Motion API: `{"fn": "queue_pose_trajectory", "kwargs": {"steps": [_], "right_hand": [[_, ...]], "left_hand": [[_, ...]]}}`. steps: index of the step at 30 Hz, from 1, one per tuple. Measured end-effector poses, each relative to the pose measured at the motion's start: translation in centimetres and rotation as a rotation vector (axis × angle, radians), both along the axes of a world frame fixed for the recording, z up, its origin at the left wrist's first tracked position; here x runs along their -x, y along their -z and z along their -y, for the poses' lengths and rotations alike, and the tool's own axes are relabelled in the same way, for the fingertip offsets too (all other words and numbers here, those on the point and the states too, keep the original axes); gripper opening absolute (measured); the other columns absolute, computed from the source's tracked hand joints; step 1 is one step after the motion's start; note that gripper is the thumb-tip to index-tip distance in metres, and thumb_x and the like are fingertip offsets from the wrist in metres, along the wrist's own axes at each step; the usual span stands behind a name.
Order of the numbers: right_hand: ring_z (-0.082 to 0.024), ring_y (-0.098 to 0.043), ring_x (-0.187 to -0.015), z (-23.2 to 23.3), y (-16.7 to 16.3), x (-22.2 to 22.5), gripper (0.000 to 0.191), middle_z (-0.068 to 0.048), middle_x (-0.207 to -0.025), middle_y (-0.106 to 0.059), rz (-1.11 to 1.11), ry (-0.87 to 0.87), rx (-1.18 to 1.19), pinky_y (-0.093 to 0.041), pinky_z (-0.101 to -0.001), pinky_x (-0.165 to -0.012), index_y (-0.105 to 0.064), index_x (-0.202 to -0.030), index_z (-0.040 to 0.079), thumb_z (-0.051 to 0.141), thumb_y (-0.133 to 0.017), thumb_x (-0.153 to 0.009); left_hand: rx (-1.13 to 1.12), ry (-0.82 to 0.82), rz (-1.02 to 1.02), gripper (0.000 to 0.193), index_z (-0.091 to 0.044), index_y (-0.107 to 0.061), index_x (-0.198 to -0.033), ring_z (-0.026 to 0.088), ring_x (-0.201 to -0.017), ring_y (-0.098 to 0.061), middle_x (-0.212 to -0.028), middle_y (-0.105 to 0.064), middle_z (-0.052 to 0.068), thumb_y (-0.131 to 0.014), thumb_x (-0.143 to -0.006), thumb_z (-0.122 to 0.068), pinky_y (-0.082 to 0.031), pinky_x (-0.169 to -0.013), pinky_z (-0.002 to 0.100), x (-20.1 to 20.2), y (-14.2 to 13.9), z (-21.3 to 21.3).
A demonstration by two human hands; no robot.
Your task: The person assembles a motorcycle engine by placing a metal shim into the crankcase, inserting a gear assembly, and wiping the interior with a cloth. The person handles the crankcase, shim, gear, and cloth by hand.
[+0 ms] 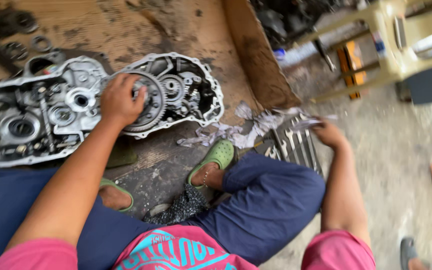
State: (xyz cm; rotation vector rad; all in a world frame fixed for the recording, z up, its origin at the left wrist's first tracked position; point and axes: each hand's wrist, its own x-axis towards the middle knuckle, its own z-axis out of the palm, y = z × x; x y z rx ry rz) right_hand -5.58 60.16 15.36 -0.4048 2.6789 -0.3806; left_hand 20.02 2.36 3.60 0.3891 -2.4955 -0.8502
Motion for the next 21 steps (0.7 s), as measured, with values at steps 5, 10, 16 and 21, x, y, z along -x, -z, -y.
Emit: {"fn": "queue_pose_trajectory", "kwargs": {"steps": [5,10,16,21], "right_hand": [[-0.023,-0.071,-0.110,-1.1,0.6,-0.1,0.042,-0.017,-0.118,-0.074,-0.126,0.173,0.223,-0.054,-0.0347,-0.096,-0.063,-0.141,0.007,0.015,-0.061,-0.100],[-0.022,-0.071,-0.103,-1.0,-3.6,2.5,0.036,-0.014,-0.117,-0.073,-0.021,0.137,0.257,-0.055,-0.0352,-0.091,-0.063,-0.132,0.002,0.018,-0.065,-0.100],[-0.015,-0.069,-0.102,6.4,-3.3,2.5,0.031,-0.010,-0.114,-0.073,-0.153,0.016,0.502,-0.055,-0.0310,-0.090,-0.065,-0.132,0.000,0.014,-0.064,-0.104],[-0.013,-0.071,-0.095,18.9,2.7,-0.2,0.023,-0.007,-0.106,-0.075,-0.085,-0.121,0.708,-0.057,-0.0279,-0.086,-0.070,-0.123,0.003,0.013,-0.064,-0.103]], "left_hand": [[0.060,0.023,-0.036,0.033,-0.007,-0.069,-0.126,0.040,-0.116,-0.061,-0.125,-0.064,0.016,-0.066,-0.106,-0.033,-0.050,-0.097,0.049,0.0,0.2,-0.7],[0.027,0.048,-0.042,0.028,-0.007,-0.068,-0.123,0.040,-0.117,-0.062,-0.127,-0.065,0.016,-0.065,-0.108,-0.031,-0.050,-0.099,0.049,0.2,1.0,-0.9],[0.059,0.044,-0.089,0.028,-0.007,-0.068,-0.125,0.040,-0.115,-0.062,-0.123,-0.065,0.016,-0.067,-0.106,-0.028,-0.050,-0.099,0.049,0.5,0.8,-0.9],[0.022,0.001,-0.027,0.031,-0.008,-0.068,-0.123,0.041,-0.112,-0.063,-0.121,-0.065,0.017,-0.067,-0.102,-0.030,-0.050,-0.093,0.049,0.4,-1.1,-1.0]]}}
